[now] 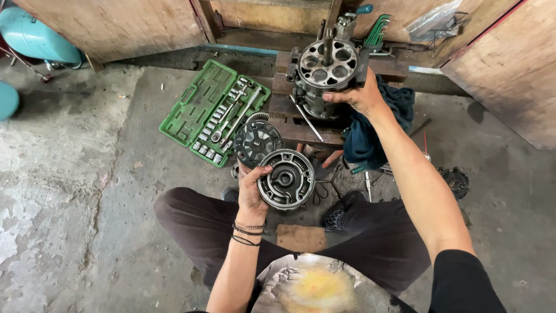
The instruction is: The person sits on the floor and assembles various engine components, including a cylinder head, gears, and a clutch assembly. They use a rag to wipe parts and handle them by hand, placing them onto a wooden stand.
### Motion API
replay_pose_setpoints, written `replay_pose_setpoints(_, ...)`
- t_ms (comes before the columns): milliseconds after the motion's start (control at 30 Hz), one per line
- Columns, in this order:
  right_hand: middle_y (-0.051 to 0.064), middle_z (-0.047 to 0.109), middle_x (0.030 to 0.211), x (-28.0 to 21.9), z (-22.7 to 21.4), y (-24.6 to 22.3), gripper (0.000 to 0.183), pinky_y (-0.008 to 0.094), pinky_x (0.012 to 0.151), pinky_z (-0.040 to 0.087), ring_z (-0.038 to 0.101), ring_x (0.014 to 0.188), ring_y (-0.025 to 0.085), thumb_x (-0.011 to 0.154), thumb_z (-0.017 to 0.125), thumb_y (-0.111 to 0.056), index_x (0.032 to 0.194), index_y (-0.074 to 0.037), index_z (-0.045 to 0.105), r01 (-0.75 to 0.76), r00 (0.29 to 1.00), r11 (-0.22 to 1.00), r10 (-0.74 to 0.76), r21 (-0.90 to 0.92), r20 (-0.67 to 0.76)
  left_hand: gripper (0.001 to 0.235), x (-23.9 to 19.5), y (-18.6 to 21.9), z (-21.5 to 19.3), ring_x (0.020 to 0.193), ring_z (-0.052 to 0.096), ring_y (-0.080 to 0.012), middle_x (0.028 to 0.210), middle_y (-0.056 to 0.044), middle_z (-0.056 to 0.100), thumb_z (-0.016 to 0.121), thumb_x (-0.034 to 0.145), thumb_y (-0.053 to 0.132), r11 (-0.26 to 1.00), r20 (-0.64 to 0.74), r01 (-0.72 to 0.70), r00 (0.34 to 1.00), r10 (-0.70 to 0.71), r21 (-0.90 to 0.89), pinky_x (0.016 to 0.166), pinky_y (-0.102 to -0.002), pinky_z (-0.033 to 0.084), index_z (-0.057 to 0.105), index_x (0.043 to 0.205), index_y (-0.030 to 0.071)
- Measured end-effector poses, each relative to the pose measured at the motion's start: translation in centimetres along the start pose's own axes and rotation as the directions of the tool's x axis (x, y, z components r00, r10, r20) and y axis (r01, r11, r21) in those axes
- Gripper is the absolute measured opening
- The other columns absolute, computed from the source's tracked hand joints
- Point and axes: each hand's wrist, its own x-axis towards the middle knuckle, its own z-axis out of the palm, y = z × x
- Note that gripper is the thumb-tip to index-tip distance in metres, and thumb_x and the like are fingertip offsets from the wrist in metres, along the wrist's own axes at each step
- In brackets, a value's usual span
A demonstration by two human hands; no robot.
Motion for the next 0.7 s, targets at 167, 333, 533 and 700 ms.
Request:
replay_pose_setpoints(167,0.011,0.065,0.136,0.5,-0.7,1.8,0.094,0.043,0.112,0.046,0.063,0.125,0.029,0.06,0.093,-0.018,0.143,-0.005,0.05,0.188,0.982,0.968,-0.189,0.165,-0.011,0.074,-1.8,2.2,2.2,0.08,0.064,-0.0182,0.116,-0.012,0.068,0.055,0.075,-0.017,0.998,0.075,0.051,0.996,-0.048,-0.033,0.073,-0.027,0.053,0.053,0.144,0.012)
replay_pose_setpoints(333,0.03,0.068,0.12,0.3,0.0,-0.6,0.075,0.058,0.107,0.048,0.062,0.12,0.046,0.065,0.101,-0.021,0.122,0.009,0.063,0.217,0.969,0.976,-0.214,-0.008,0.125,0.078,0.7,-0.7,-2.6,0.1,0.071,-0.039,0.125,-0.022,0.067,0.063,0.071,-0.016,1.0,-0.022,-0.004,1.0,0.003,-0.013,0.078,-0.049,0.064,0.052,0.142,0.015)
replay_pose_setpoints(533,0.031,0.067,0.123,0.3,-0.6,0.2,0.078,0.053,0.105,0.051,0.06,0.124,0.044,0.055,0.105,-0.014,0.118,0.011,0.066,0.151,0.98,0.981,-0.164,0.118,0.116,0.078,0.9,-0.9,-3.6,0.101,0.071,-0.039,0.127,-0.022,0.067,0.063,0.07,-0.015,1.0,-0.026,-0.012,1.0,0.012,-0.011,0.078,-0.049,0.064,0.052,0.142,0.014)
replay_pose_setpoints(700,0.031,0.067,0.122,0.7,-0.1,0.4,0.077,0.053,0.104,0.052,0.061,0.124,0.044,0.055,0.103,-0.016,0.117,0.01,0.066,0.09,0.99,0.963,-0.114,0.253,0.081,0.077,0.8,-0.7,-4.4,0.101,0.071,-0.0376,0.126,-0.022,0.067,0.063,0.069,-0.014,1.0,-0.043,-0.01,0.999,0.01,0.01,0.079,-0.048,0.063,0.053,0.141,0.013)
